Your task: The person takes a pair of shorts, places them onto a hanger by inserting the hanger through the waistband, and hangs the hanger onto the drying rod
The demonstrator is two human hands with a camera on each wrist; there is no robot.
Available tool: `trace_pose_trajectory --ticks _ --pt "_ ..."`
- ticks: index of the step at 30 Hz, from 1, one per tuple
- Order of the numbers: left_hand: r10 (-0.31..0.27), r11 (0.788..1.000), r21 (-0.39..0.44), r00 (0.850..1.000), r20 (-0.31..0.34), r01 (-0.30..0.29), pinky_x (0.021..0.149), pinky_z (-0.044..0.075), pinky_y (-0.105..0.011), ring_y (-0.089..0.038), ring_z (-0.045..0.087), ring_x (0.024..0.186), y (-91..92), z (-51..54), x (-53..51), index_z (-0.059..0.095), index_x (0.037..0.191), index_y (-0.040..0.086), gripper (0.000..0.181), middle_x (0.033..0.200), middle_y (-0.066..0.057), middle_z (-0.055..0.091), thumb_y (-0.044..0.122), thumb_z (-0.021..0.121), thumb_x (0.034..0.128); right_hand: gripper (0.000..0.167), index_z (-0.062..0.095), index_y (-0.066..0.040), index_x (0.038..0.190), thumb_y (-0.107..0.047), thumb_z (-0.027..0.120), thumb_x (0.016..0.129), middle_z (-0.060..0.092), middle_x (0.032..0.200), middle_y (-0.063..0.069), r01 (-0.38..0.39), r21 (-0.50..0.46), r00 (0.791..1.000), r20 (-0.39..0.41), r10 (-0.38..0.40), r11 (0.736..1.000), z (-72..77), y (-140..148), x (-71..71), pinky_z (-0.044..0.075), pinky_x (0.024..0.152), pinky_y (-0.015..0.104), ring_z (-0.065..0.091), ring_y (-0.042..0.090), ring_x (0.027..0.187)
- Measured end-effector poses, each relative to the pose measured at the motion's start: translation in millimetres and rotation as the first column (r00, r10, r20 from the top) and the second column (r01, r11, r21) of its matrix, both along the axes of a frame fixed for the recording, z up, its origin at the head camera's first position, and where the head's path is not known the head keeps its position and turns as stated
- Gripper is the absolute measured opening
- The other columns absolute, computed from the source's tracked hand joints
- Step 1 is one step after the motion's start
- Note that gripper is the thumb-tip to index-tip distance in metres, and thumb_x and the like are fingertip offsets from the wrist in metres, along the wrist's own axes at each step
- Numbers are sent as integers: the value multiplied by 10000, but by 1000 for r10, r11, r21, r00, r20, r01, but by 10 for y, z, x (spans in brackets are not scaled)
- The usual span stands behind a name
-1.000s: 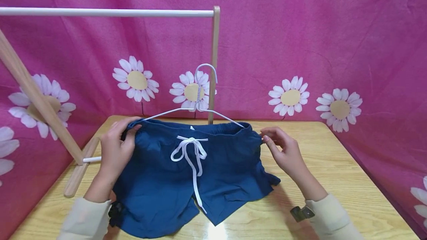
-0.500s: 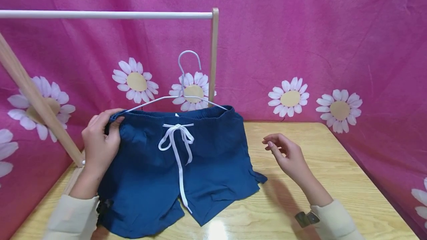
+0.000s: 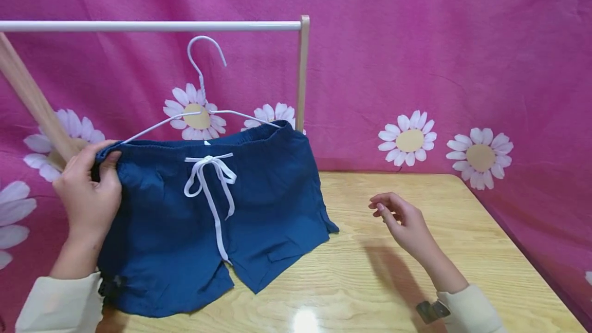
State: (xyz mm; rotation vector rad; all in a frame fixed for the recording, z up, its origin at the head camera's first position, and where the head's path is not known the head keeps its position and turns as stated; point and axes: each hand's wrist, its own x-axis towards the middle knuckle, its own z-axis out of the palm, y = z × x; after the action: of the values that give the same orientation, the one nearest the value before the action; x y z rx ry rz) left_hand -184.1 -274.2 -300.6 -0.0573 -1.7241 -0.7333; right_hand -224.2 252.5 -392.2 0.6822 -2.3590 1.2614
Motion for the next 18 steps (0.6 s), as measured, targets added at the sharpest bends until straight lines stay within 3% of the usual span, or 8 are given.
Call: trace_pose_trajectory --ticks 8,15,18 --pt "77 996 31 997 14 -78 794 319 -50 289 447 933 -173 64 58 752 1060 -40 179 1039 -211 747 94 696 955 164 676 -29 1137 9 580 1009 739 1017 92 -9 29 1000 10 9 1000 3 6 5 548 666 239 702 150 838" --pt "109 993 49 994 22 -110 876 361 -35 275 483 968 -237 140 102 745 1081 -50 213 1091 -144 754 121 685 969 159 676 -31 1131 7 582 1009 742 1003 74 -1 52 1000 18 0 999 5 18 18 543 654 237 696 158 820" --pt "163 985 51 986 40 -165 867 334 -32 173 579 1036 -250 184 117 755 1092 -20 242 1098 -174 750 181 682 977 162 675 -31 1132 13 581 1007 740 1000 73 -4 59 1000 14 3 998 3 20 19 545 655 237 694 157 816"
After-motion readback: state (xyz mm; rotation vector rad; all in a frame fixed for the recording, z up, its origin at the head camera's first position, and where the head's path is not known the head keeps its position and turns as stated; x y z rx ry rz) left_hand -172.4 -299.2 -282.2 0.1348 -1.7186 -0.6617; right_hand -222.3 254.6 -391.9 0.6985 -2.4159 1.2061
